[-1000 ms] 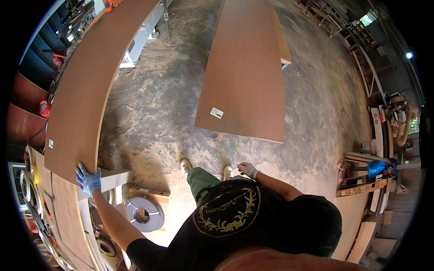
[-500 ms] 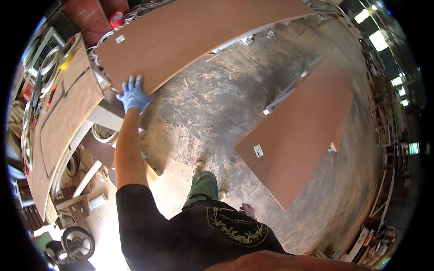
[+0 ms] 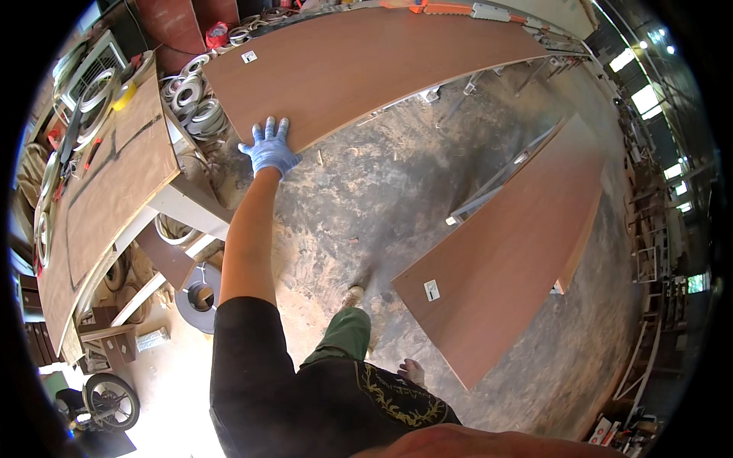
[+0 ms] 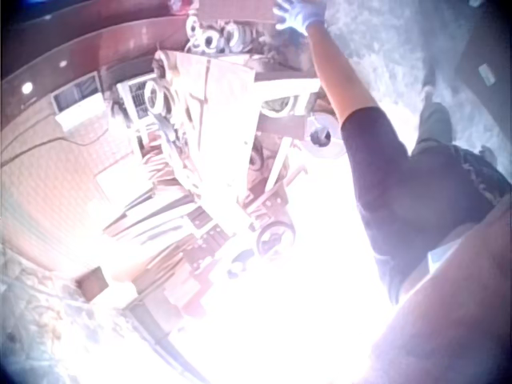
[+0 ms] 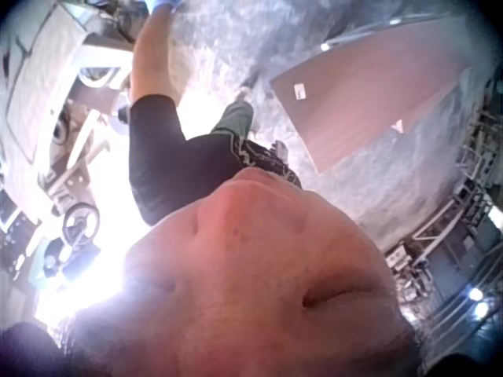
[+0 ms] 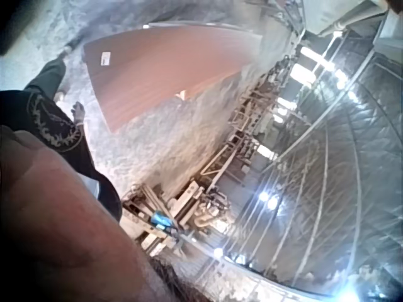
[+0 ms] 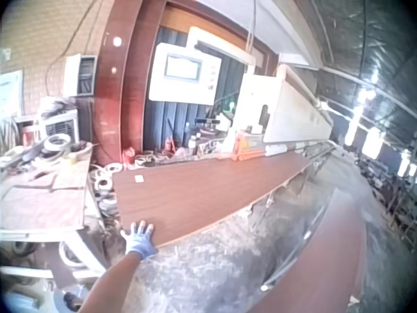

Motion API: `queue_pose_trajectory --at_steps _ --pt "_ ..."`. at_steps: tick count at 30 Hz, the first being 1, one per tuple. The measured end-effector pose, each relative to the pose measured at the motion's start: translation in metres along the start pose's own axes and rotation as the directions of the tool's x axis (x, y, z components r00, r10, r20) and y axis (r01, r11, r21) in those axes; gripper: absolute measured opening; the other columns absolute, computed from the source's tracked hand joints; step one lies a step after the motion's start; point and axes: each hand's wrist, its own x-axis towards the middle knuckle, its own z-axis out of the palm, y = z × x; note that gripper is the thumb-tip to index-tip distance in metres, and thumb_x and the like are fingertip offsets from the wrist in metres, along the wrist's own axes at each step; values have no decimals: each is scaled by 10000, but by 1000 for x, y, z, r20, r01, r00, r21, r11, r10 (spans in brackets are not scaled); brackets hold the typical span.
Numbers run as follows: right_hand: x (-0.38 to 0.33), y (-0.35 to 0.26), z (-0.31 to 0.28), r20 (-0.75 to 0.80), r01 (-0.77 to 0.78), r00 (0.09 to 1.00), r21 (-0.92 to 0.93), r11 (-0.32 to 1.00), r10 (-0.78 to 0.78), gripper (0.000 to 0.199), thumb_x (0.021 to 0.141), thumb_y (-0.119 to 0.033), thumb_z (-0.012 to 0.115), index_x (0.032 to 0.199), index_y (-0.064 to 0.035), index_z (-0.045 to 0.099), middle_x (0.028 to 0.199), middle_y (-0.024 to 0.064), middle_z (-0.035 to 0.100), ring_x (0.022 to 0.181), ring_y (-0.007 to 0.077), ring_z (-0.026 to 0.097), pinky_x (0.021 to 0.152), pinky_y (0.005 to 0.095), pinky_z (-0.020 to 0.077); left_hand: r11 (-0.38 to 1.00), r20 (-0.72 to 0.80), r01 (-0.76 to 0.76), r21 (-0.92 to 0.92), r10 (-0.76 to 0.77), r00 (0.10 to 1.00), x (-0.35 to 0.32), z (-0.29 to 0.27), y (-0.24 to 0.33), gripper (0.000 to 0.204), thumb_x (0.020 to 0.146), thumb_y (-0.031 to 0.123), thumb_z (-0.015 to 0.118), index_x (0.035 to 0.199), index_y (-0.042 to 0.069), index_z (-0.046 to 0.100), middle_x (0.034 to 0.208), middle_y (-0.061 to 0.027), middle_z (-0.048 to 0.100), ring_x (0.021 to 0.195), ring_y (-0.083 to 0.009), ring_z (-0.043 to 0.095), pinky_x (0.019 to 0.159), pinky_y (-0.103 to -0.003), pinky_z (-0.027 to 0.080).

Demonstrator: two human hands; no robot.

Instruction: The person picks up large brown wood panels from a stack, carries them across the workshop, and places them onto a workbench. The person repeats this process several times, moving multiple panels one at a time.

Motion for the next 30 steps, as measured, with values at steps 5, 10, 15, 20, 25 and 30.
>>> queue_pose_trajectory --at_steps 5,10,15,20,25,30 --pt "-1 -2 3 -25 -37 999 -41 998 36 424 822 -276 599 1141 -18 490 942 148 613 623 215 587 521 308 462 1000 -7 -5 -24 5 1000 16 -2 27 854 696 512 640 1405 315 206 1490 25 134 1368 -276 112 997 -677 145" --pt "4 -21 3 -20 -52 998 -2 999 52 412 820 -268 598 1136 -24 494 907 137 609 601 207 580 497 303 448 999 -5 -19 -35 19 1000 33 -2 58 868 680 518 653 1401 325 211 1488 24 138 1367 -278 110 984 -693 143" --pt "28 -37 -3 -31 -21 999 68 997 23 408 812 -274 605 1129 -37 503 856 117 617 555 188 572 447 267 403 998 -21 -29 -53 28 999 53 0 91 876 664 512 667 1396 327 224 1485 23 145 1365 -279 116 978 -704 138" --pt "36 -52 -2 -29 -11 999 56 998 13 426 808 -286 609 1134 -36 496 856 116 617 570 190 580 452 266 398 995 -22 -47 -83 46 999 67 -4 121 840 678 483 648 1392 304 246 1479 14 162 1362 -286 120 983 -707 118" --pt "48 -57 -5 -60 38 998 134 990 -30 370 808 -281 616 1056 -25 517 835 128 607 556 209 576 436 259 388 993 -17 -60 -97 59 998 83 -6 154 838 686 506 639 1395 285 249 1479 -3 161 1363 -288 113 985 -707 115" --pt "55 -50 -25 170 -3 983 372 928 -65 312 810 -269 622 973 -17 535 755 101 568 500 180 523 390 243 342 993 -2 -81 -83 82 997 98 -10 193 845 690 526 636 1398 286 242 1481 -6 154 1365 -288 113 988 -704 118"
